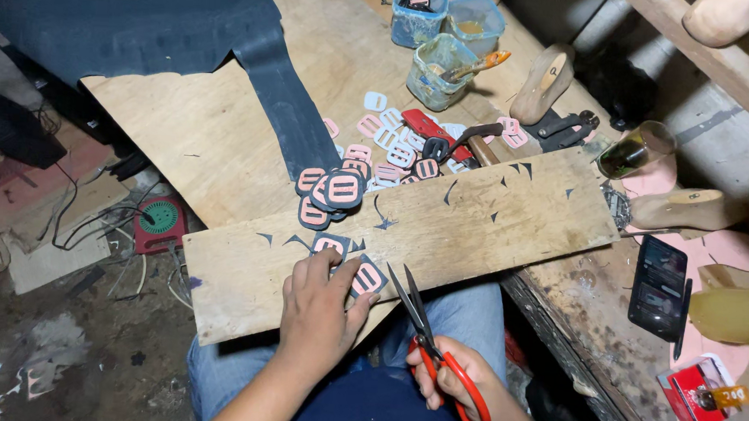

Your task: The person uses red-handled scissors to cut individual oval-shaped labels from a long strip of material. The labels are pink with a dark border and are cut one by one, then placed on a wooden board. The person works steadily, separating each label from the strip and stacking them.

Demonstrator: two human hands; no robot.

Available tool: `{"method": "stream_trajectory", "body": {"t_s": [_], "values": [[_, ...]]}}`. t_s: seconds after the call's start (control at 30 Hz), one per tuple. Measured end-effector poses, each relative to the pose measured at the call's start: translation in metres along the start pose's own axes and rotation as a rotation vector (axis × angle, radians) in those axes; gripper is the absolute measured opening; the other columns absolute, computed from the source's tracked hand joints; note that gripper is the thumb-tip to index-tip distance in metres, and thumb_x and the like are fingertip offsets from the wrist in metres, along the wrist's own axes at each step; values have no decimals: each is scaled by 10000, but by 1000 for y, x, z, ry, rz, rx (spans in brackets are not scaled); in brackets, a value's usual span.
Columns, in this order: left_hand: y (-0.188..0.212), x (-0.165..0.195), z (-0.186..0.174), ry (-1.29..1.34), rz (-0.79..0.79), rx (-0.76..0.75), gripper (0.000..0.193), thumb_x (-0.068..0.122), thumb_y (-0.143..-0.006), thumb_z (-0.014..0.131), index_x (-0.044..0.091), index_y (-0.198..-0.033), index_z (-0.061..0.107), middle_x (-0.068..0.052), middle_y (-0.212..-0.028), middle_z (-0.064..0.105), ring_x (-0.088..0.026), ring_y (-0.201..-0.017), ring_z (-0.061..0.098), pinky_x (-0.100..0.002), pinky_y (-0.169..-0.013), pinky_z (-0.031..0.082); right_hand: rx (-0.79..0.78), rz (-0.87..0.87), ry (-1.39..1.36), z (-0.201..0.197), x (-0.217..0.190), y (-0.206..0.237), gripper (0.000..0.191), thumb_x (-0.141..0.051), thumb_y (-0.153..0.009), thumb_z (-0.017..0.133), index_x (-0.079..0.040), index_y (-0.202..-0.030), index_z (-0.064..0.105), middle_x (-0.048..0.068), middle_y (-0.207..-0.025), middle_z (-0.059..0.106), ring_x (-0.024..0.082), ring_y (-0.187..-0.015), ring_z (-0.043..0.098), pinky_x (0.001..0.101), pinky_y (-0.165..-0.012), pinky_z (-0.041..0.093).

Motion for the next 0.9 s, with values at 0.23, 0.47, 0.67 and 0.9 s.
{"method": "stream_trajectory", "body": {"t_s": [0.23,0.47,0.67,0.9], "values": [[6,-2,2,0,153,11,365,244,-769,794,108,-1094,699,-139,-1266,587,-329,-1180,512,-486,-958,376,91,-22,55,-2,5,5,541,-468,-959,628,19,-1195,618,69,-826,635,124,-682,585,232,-618,466],[24,-8,-2,-26,349,40,402,167,-796,761,69,-1175,668,-90,-1271,636,-276,-1167,559,-452,-961,385,183,-55,28,0,14,13,472,-400,-992,586,27,-1189,618,90,-851,639,138,-686,604,255,-614,493],[38,-9,-4,46,341,102,368,69,-743,749,53,-1103,673,-84,-1178,682,-271,-1032,633,-432,-916,432,251,-45,-5,9,17,16,503,-412,-984,561,33,-1215,606,117,-911,687,169,-717,672,285,-643,535],[57,10,-18,481,287,-79,340,-4,-724,697,78,-1051,731,-156,-1264,663,-342,-1134,658,-404,-953,521,292,-22,-17,31,7,12,487,-349,-924,639,23,-1231,577,136,-926,707,194,-749,698,311,-675,560]]}}
Point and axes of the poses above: each hand's wrist, its own y-axis away from the middle knuckle, its own z-axis out of the palm, x = y × z, the point moved 1 cm from there along -y, towards the middle knuckle
